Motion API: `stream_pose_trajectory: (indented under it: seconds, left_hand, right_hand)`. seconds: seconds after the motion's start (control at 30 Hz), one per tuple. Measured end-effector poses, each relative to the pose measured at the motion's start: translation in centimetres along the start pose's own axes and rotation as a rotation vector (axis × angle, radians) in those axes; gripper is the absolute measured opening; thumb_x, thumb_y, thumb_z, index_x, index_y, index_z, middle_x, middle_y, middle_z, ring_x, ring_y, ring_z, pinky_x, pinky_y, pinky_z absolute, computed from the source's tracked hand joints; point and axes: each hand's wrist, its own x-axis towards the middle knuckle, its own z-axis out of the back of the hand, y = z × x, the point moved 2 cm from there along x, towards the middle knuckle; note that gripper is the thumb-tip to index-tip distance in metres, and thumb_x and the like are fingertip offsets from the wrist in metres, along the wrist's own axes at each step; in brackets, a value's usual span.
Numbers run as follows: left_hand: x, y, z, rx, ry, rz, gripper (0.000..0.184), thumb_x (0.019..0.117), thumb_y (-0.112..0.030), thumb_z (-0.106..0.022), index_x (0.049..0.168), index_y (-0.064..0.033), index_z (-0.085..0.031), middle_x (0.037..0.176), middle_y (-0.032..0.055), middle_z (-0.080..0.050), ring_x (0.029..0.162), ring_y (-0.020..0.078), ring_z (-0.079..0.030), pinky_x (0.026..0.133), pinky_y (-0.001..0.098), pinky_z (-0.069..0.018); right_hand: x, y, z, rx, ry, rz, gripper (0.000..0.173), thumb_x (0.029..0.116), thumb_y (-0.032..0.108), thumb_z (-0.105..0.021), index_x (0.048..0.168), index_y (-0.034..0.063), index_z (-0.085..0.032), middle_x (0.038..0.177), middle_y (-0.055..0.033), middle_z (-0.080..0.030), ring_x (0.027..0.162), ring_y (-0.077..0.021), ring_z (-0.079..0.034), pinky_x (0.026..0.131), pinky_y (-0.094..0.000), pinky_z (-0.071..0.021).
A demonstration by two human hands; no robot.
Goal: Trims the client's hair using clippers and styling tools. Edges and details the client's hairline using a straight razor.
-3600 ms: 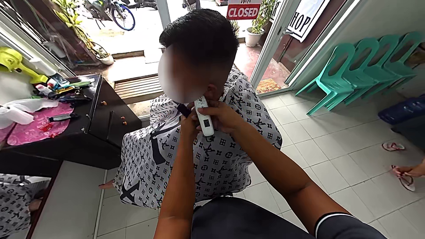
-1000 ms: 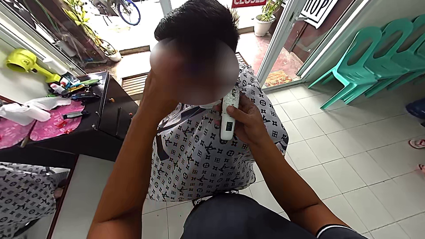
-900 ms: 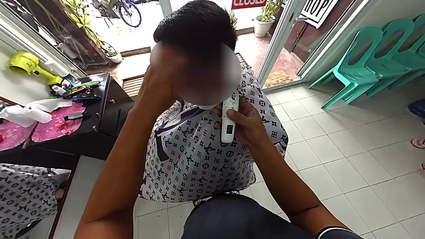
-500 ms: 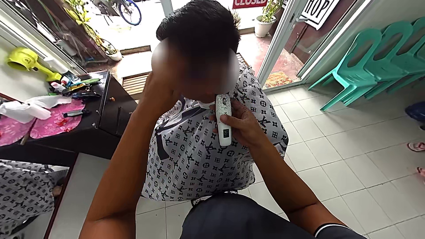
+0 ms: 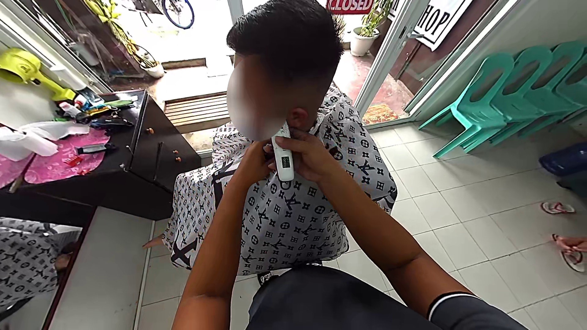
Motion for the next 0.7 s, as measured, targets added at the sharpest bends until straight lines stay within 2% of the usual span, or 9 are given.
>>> stream_pose_trajectory:
  seconds: [0.1,0.17,0.23,0.3,0.4,0.47,0.57,0.63,0.7]
  left_hand:
    - [0.1,0.1,0.2,-0.016,0.036,0.037,0.068,0.0823,-0.01,-0.076,0.143,0.0042,-0.047,0.129,0.0217,-0.063,0.119,0.0261,-0.063,0.106,0.0435,-0.0481]
    - [0.2,0.3,0.1,-0.011,0.029,0.025,0.064,0.0846,-0.015,-0.075,0.141,0.0021,-0.049,0.125,0.0194,-0.064,0.116,0.024,-0.064,0.103,0.0431,-0.0492]
    - [0.3,0.7,0.0,-0.013,0.021,0.023,0.065,0.0845,-0.022,-0.072,0.141,0.0005,-0.049,0.119,0.0159,-0.066,0.103,0.0185,-0.067,0.094,0.0395,-0.0538]
    - [0.3,0.6,0.1,-0.057,0.044,0.058,0.064,0.0876,-0.019,-0.07,0.143,0.0007,-0.046,0.117,0.0162,-0.066,0.093,0.0174,-0.068,0.087,0.038,-0.0569]
    - [0.3,0.4,0.3,-0.038,0.046,0.064,0.067,0.0864,-0.02,-0.071,0.145,0.0024,-0.046,0.122,0.0185,-0.065,0.104,0.0203,-0.067,0.094,0.0403,-0.0538]
    - [0.3,0.3,0.3,-0.023,0.036,0.064,0.064,0.0877,-0.024,-0.069,0.143,0.0012,-0.048,0.12,0.0171,-0.066,0.102,0.0193,-0.067,0.093,0.0402,-0.0545]
    - [0.3,0.1,0.3,0.007,0.038,0.052,0.052,0.0938,-0.023,-0.068,0.138,-0.0001,-0.052,0.114,0.0151,-0.066,0.092,0.0182,-0.067,0.086,0.0381,-0.0566]
    - [0.2,-0.2,0.4,0.039,0.06,0.076,0.056,0.0948,-0.024,-0.069,0.142,-0.0024,-0.05,0.11,0.0155,-0.066,0.085,0.0206,-0.066,0.079,0.0403,-0.0566]
    - [0.3,-0.8,0.6,0.068,0.084,0.076,0.059,0.0937,-0.021,-0.073,0.146,-0.008,-0.048,0.113,0.0155,-0.064,0.08,0.0206,-0.065,0.073,0.0384,-0.0573]
  right_hand:
    - [0.0,-0.1,0.2,0.055,-0.004,-0.076,0.022,0.1033,0.01,-0.055,0.125,0.0041,-0.054,0.112,-0.0133,-0.069,0.093,-0.0254,-0.072,0.076,-0.042,-0.0632]
    - [-0.1,0.1,0.1,0.087,-0.005,-0.066,0.02,0.1038,0.01,-0.054,0.123,0.0045,-0.055,0.113,-0.0129,-0.069,0.095,-0.0249,-0.072,0.078,-0.0423,-0.0628]
    - [-0.2,0.6,-0.2,0.088,-0.012,0.025,0.02,0.1032,0.008,-0.054,0.123,0.003,-0.054,0.113,-0.0143,-0.069,0.093,-0.0248,-0.072,0.078,-0.042,-0.0633]
    - [-0.3,0.9,-0.6,0.079,-0.025,0.11,0.024,0.1025,0.005,-0.054,0.126,0.0023,-0.052,0.116,-0.0148,-0.068,0.096,-0.024,-0.072,0.079,-0.0412,-0.0628]
    - [-0.1,0.5,-0.5,0.131,-0.01,0.088,0.024,0.1029,0.006,-0.053,0.127,0.002,-0.053,0.117,-0.0159,-0.068,0.096,-0.0253,-0.072,0.078,-0.0425,-0.0628]
    - [0.1,0.3,-0.3,0.164,0.007,0.093,0.024,0.104,0.007,-0.051,0.128,0.0027,-0.053,0.121,-0.0158,-0.067,0.101,-0.025,-0.071,0.08,-0.0416,-0.0624]
    - [-0.1,0.6,0.0,0.255,0.076,0.176,0.027,0.1022,0.007,-0.053,0.129,0.0039,-0.052,0.125,-0.0166,-0.066,0.105,-0.0267,-0.071,0.082,-0.0431,-0.0626]
    - [-0.7,1.1,0.7,0.303,0.148,0.227,0.03,0.1021,0.011,-0.054,0.132,0.0076,-0.05,0.131,-0.0153,-0.065,0.109,-0.0261,-0.07,0.082,-0.0412,-0.0623]
    - [-1.7,1.9,2.2,0.323,0.185,0.311,0.032,0.1002,0.014,-0.059,0.131,0.0088,-0.054,0.134,-0.0148,-0.064,0.11,-0.0255,-0.07,0.082,-0.0386,-0.0629]
